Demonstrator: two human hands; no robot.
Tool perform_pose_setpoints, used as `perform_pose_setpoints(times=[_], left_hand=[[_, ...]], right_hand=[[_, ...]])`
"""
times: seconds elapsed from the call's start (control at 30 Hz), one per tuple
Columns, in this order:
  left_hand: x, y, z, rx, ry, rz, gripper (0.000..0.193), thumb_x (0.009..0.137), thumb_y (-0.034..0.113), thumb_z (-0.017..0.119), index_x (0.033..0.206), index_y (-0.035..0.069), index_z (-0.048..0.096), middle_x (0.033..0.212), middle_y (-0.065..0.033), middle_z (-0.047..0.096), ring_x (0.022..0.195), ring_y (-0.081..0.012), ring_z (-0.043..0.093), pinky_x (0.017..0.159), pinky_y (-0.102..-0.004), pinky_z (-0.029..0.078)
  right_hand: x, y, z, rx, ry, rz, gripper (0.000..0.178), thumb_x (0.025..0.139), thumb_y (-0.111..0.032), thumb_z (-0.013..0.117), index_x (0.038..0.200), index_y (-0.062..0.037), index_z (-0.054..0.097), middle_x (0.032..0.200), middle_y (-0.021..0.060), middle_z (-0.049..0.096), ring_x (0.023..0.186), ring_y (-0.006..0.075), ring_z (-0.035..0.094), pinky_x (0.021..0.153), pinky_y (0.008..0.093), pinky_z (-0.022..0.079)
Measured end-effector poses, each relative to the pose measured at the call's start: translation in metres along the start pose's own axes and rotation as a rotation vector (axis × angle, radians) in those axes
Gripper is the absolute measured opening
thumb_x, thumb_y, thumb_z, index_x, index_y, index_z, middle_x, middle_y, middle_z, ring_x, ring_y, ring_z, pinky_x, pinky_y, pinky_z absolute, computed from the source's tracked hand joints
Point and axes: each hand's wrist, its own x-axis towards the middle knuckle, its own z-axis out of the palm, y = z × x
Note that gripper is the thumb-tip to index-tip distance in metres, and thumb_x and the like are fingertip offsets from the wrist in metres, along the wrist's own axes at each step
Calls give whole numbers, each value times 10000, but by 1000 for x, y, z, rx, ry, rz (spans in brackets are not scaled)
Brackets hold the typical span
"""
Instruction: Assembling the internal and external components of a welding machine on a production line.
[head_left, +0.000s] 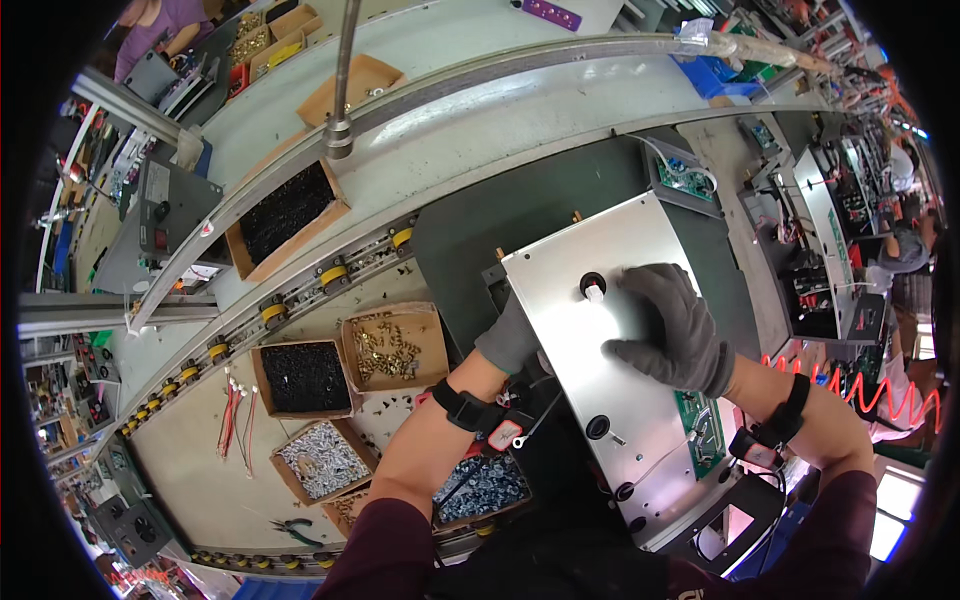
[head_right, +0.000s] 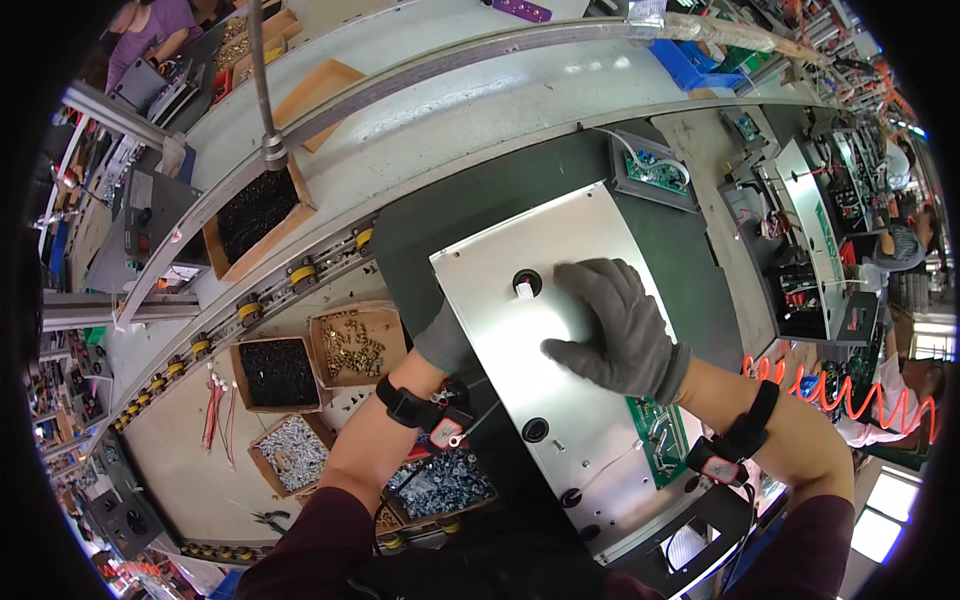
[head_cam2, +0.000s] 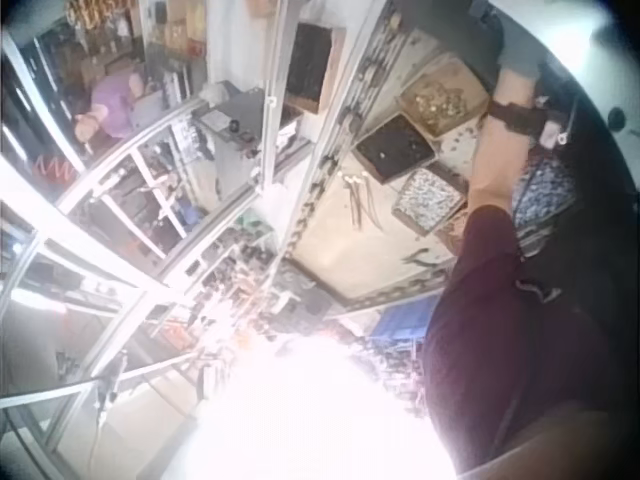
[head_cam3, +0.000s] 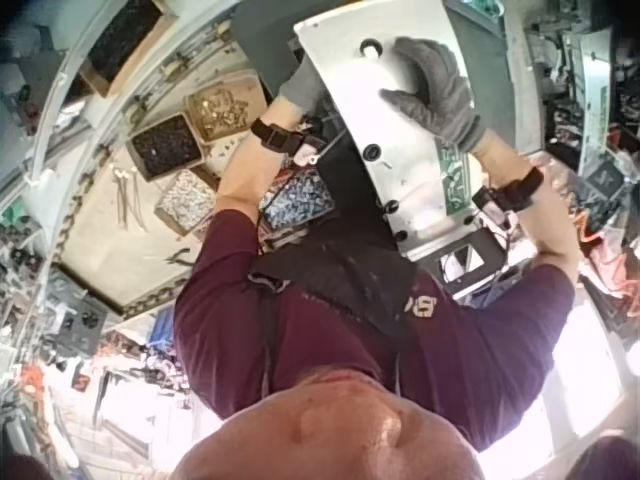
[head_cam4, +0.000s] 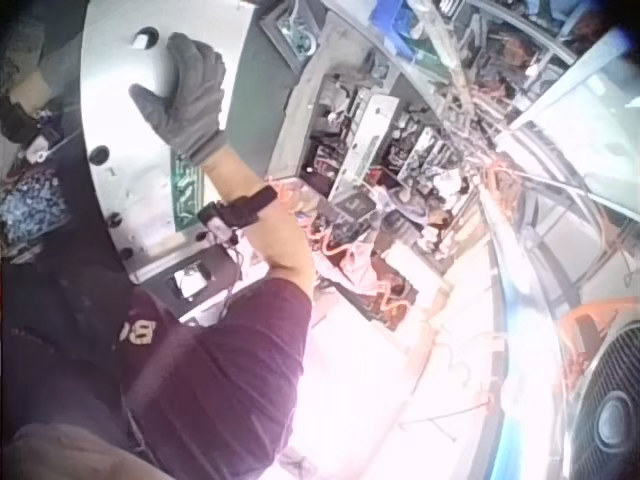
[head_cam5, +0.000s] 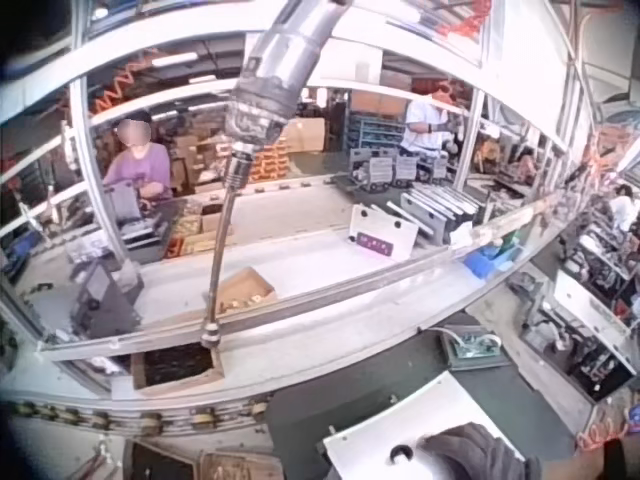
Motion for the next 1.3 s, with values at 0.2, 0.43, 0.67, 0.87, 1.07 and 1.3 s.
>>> perform_pose_setpoints(times=[0.2, 0.43, 0.67, 0.87, 1.07, 1.3], left_hand=[[-47, 37, -9, 462, 191, 89, 435, 961, 166, 578, 1346, -21, 500, 1253, -146, 612, 1076, -197, 624, 936, -337, 525], [-225, -25, -19, 569, 572, -60, 379, 949, 84, 535, 1303, -51, 524, 1086, -121, 653, 911, -173, 655, 811, -308, 554], [-313, -178, 22, 854, 460, -696, 367, 922, 248, 607, 1200, 11, 641, 967, -139, 704, 912, -252, 675, 820, -370, 527], [-278, -205, 55, 1102, 353, -737, 457, 920, 418, 587, 1157, 37, 674, 1096, -222, 688, 1031, -361, 662, 907, -425, 489], [-261, -207, 42, 1437, 223, -910, 484, 893, 451, 586, 1145, 48, 675, 1102, -221, 685, 1037, -381, 651, 875, -435, 500], [-234, -185, 83, 1721, 505, -1130, 577, 840, 544, 612, 1203, 100, 670, 1178, -171, 678, 1125, -370, 631, 937, -440, 503]], right_hand=[[39, -22, -5, -238, -364, -46, 206, 858, -215, 641, 1014, -86, 605, 1008, 149, 575, 873, 371, 630, 742, 465, 522], [59, -66, -92, -321, -70, -139, 139, 871, -82, 617, 1002, -38, 598, 961, 140, 611, 867, 353, 596, 773, 411, 488], [-103, -181, -263, -134, 457, 91, 305, 941, -122, 551, 1185, 56, 590, 1072, 94, 635, 969, 162, 600, 870, 286, 469], [-224, -187, -182, -54, 70, 97, 372, 709, -207, 819, 1014, -55, 670, 927, 109, 656, 848, 304, 625, 750, 396, 486], [-261, -160, -99, -59, -217, -158, 314, 842, -367, 665, 1031, -120, 625, 929, 36, 623, 831, 228, 627, 728, 331, 483], [-258, -101, -149, 94, -218, -270, 290, 783, -319, 737, 960, -110, 642, 844, 48, 607, 776, 242, 626, 699, 368, 482]])
